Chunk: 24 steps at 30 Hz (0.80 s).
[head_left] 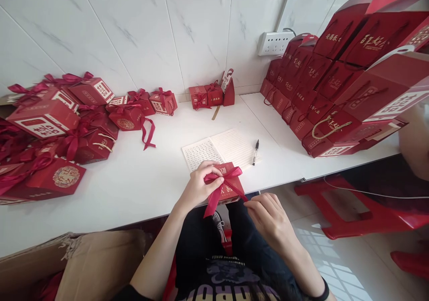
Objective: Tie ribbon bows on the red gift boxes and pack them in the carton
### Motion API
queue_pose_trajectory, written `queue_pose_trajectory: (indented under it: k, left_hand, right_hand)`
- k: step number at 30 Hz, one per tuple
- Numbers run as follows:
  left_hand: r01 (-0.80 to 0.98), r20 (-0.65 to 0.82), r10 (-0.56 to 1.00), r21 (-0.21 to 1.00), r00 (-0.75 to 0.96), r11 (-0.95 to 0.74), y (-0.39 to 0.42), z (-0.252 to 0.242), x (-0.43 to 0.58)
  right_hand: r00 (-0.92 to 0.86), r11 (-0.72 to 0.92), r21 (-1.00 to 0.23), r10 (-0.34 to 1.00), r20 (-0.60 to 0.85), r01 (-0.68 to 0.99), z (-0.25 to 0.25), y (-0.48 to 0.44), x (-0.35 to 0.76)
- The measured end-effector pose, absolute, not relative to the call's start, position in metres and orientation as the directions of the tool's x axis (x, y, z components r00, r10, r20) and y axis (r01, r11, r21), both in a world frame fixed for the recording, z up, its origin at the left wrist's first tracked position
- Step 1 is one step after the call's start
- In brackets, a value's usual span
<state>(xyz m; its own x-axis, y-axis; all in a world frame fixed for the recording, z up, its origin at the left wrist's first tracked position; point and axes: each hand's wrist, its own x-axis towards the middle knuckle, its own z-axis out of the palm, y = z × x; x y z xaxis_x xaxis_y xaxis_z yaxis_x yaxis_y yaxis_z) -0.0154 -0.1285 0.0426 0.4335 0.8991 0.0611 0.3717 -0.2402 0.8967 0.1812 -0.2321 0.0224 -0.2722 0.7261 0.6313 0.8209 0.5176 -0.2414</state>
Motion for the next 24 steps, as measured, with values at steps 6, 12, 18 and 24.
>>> queue_pose_trajectory:
  k: [6, 12, 18, 24]
  left_hand:
    - [0.373, 0.054, 0.900, 0.898, 0.432, -0.233, -0.129, 0.044, -0.015]
    - [0.371, 0.054, 0.903, 0.900, 0.426, -0.230, -0.129, 0.043, -0.015]
    - [0.370, 0.075, 0.911, 0.898, 0.405, -0.238, -0.128, 0.042, -0.008]
    - [0.387, 0.085, 0.913, 0.887, 0.398, -0.251, -0.131, 0.046, -0.006]
  right_hand:
    - [-0.260, 0.508, -0.277, 0.750, 0.608, 0.816, 0.026, -0.233, 0.182]
    - [-0.219, 0.484, -0.309, 0.761, 0.611, 0.819, 0.037, -0.242, 0.186]
    - [-0.294, 0.626, -0.299, 0.665, 0.687, 0.720, 0.051, -0.240, 0.162]
    - [-0.474, 0.702, -0.132, 0.594, 0.650, 0.700, 0.041, -0.216, 0.126]
